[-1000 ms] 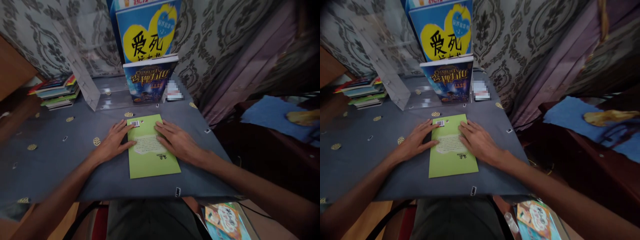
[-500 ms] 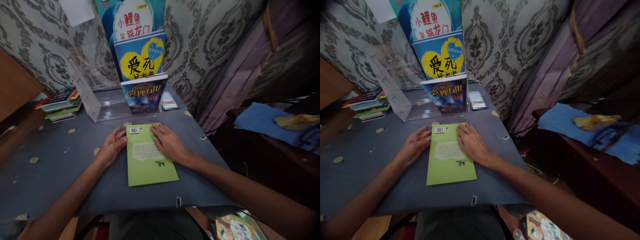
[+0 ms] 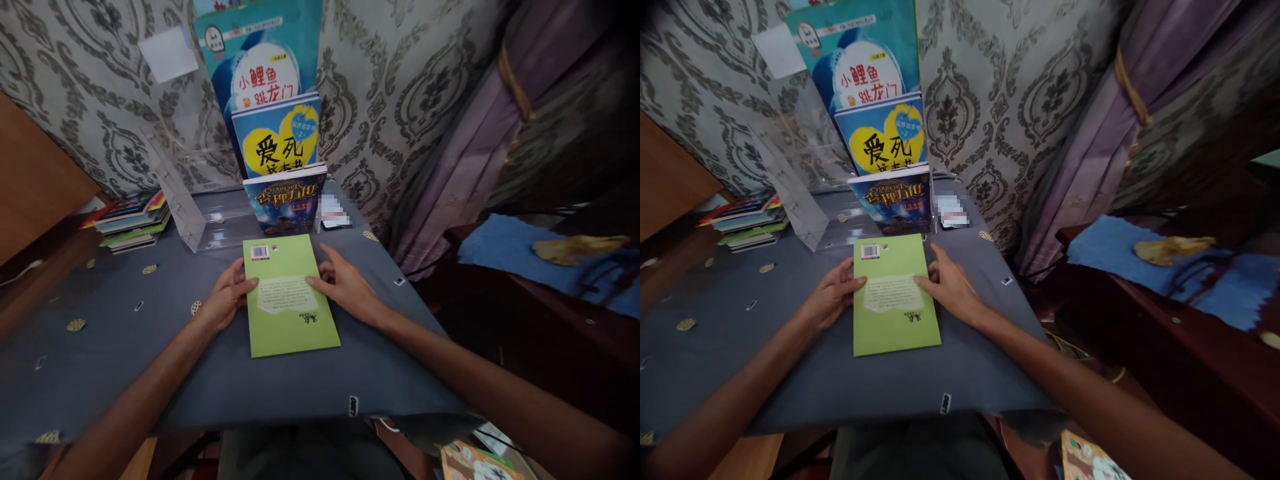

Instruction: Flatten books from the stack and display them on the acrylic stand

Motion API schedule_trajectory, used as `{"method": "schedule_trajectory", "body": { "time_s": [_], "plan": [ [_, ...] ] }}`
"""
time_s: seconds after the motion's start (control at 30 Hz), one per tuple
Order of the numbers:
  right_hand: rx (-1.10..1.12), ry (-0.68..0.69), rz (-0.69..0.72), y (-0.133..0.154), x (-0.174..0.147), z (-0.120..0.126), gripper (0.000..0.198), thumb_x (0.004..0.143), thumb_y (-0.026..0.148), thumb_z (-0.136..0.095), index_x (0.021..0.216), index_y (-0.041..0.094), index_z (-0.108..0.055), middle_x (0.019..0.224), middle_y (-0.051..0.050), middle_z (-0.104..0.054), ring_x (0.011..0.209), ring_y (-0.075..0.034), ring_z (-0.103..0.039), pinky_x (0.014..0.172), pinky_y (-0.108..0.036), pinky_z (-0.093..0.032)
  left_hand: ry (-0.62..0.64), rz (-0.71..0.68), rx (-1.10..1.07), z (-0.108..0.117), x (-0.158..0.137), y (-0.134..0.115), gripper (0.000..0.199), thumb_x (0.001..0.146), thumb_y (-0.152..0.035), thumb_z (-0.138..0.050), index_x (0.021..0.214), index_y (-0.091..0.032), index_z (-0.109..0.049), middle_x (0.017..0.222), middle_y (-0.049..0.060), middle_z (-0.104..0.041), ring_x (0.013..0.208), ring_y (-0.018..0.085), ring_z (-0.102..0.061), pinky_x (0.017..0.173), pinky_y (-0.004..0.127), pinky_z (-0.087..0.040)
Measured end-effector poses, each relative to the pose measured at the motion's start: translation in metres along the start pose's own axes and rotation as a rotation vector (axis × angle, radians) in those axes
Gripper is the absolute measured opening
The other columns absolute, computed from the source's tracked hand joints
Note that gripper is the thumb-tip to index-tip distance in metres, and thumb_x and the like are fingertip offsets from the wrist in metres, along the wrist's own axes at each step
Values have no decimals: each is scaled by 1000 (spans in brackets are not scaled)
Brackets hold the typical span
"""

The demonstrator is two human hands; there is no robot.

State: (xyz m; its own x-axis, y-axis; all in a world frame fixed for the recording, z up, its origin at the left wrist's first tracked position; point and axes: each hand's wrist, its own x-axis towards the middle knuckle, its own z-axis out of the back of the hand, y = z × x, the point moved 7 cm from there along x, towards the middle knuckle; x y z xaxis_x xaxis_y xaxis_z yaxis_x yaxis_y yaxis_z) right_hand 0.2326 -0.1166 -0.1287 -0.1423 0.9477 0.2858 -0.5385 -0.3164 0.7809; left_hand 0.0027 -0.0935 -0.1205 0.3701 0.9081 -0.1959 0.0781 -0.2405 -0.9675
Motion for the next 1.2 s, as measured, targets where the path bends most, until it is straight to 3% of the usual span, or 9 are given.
{"method": "schedule_trajectory", "body": {
  "time_s": [0.07,0.2,0.3,0.4,0.47,0.6,0.77,1.0,1.2],
  "plan": [
    [178,113,-23,5,-1,-5,61,93,32,-58,150,17,-44,88,-4,-78,77,-23,-74,68,-37,-61,-16,-70,42,1,2,-10,67,75,-33,-85,133,-22,-55,102,7,-79,85,25,-78,61,28,-60],
    [383,195,-35,23,-1,-2,29,92,31,-58,118,18,-60,99,-8,-79,72,-19,-73,47,-26,-53,47,-272,167,-8,1,-39,58,82,-40,-80,131,-23,-54,113,9,-77,96,27,-76,71,33,-63],
    [416,81,37,37,0,12,18,93,33,-59,108,22,-57,104,-8,-79,74,-19,-73,45,-25,-54,75,-486,281,-18,-6,-65,48,87,-41,-76,127,-25,-55,119,5,-76,109,28,-73,85,38,-64],
    [341,-80,171,48,-5,27,13,96,32,-57,107,25,-58,106,-7,-78,89,-23,-75,60,-32,-64,82,-655,367,-22,-15,-81,37,91,-41,-73,123,-29,-59,115,-3,-76,115,25,-70,94,38,-62],
    [204,-180,220,49,-12,34,12,97,34,-58,104,25,-62,100,-6,-78,88,-24,-76,67,-36,-66,69,-712,429,-20,-23,-84,31,92,-41,-71,120,-30,-62,110,-3,-77,111,23,-72,94,37,-62],
    [-84,-276,348,53,-27,40,15,98,27,-56,107,24,-67,99,-7,-78,89,-24,-76,79,-40,-65,59,-735,650,-12,-41,-77,23,96,-38,-66,115,-27,-72,111,4,-78,105,24,-74,95,41,-61],
    [-172,-213,593,61,-37,34,24,99,13,-52,116,24,-66,126,-11,-73,120,-22,-70,100,-44,-60,294,-785,880,-17,-64,-54,39,99,-24,-57,134,-35,-67,140,5,-67,135,28,-60,115,52,-48],
    [-321,16,638,37,-38,8,29,97,7,-46,108,20,-69,122,-13,-75,127,-23,-66,97,-41,-62,436,-638,1083,-14,-63,-9,58,94,-8,-48,142,-38,-59,151,2,-57,144,26,-50,123,60,-34],
    [-413,158,612,33,-34,2,38,94,3,-41,111,19,-71,122,-12,-76,122,-25,-69,106,-51,-56,396,-672,1202,-9,-52,-9,48,98,-10,-43,138,-30,-63,146,6,-62,138,23,-57,118,51,-46]
  ]
}}
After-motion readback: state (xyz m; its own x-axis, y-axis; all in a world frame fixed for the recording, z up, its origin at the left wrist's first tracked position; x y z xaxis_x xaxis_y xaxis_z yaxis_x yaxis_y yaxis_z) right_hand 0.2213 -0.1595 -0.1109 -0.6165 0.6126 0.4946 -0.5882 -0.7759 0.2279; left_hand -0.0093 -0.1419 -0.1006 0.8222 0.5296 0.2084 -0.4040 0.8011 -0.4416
